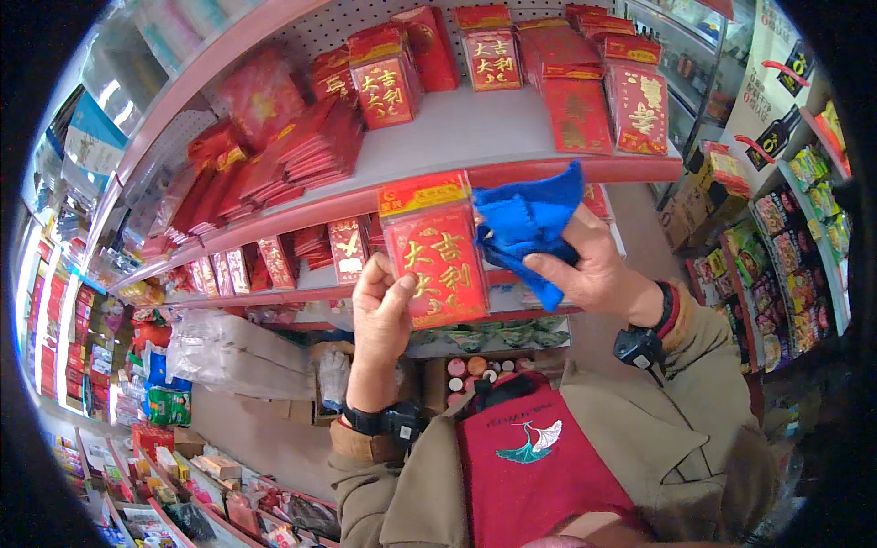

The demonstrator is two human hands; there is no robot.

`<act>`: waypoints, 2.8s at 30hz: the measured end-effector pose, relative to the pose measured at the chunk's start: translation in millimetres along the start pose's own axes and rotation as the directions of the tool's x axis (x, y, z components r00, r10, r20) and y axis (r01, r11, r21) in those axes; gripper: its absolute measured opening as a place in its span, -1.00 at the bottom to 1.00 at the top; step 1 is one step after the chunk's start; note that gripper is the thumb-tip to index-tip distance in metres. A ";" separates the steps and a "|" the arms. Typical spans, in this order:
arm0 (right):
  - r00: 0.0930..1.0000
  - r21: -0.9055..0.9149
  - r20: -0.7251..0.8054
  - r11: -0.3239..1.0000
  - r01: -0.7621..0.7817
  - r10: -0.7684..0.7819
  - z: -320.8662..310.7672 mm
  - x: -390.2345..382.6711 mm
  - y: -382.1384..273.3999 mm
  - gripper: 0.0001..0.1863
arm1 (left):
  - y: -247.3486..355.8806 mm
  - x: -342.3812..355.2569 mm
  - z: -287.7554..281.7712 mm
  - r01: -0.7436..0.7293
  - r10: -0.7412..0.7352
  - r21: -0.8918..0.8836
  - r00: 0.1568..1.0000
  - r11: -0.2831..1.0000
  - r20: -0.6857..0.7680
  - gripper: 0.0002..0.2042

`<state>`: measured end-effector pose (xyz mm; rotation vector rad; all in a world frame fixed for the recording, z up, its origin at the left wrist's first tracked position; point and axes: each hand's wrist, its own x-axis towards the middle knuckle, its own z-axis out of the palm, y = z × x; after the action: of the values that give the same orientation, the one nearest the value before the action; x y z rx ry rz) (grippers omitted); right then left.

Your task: The person wipes the surfaces of red envelopes on a store shelf using a blue cloth. They pick up each envelope, wipe it, and place it back on the shelf, repeating this process for multiple items.

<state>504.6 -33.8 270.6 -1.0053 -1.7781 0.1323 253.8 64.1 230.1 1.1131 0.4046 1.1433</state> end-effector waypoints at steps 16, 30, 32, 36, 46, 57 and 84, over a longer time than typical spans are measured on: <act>0.952 -0.296 0.046 0.906 0.304 -0.304 102.3 44.4 -35.4 -0.51 | -0.9 -33.8 -11.8 0.159 -0.101 -0.506 0.985 0.848 0.139 -0.42; 0.768 -0.145 0.315 0.771 0.620 -0.558 127.7 25.6 -29.0 -0.63 | 2.0 -29.4 -32.1 0.231 -0.196 -0.588 0.973 0.775 0.123 -0.44; 0.761 -0.162 0.330 0.761 0.628 -0.558 126.3 26.8 -26.8 -0.63 | -0.4 -28.5 -31.1 0.229 -0.175 -0.644 0.973 0.730 0.147 -0.44; 0.776 -0.234 0.321 0.748 0.621 -0.543 121.2 30.8 -19.6 -0.62 | -6.8 -31.2 -34.0 0.274 -0.214 -0.605 0.962 0.748 0.171 -0.44; 0.825 -0.329 0.292 0.759 0.562 -0.484 112.2 34.9 -17.7 -0.64 | -12.8 -39.1 -38.8 0.266 -0.251 -0.546 0.962 0.794 0.105 -0.50; 0.892 -0.406 0.171 0.794 0.451 -0.419 119.8 36.6 -8.4 -0.63 | -20.2 -37.1 -30.5 0.219 -0.190 -0.452 0.976 0.864 0.110 -0.49; 0.684 0.422 0.483 0.538 -0.729 0.547 84.8 3.2 12.6 -0.46 | -16.1 -39.8 -44.9 0.074 -0.089 -0.181 0.993 0.981 -0.076 -0.60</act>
<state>441.9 6.5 228.0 -1.1582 -1.3525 1.3115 211.9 51.7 186.0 0.8876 0.4017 1.1338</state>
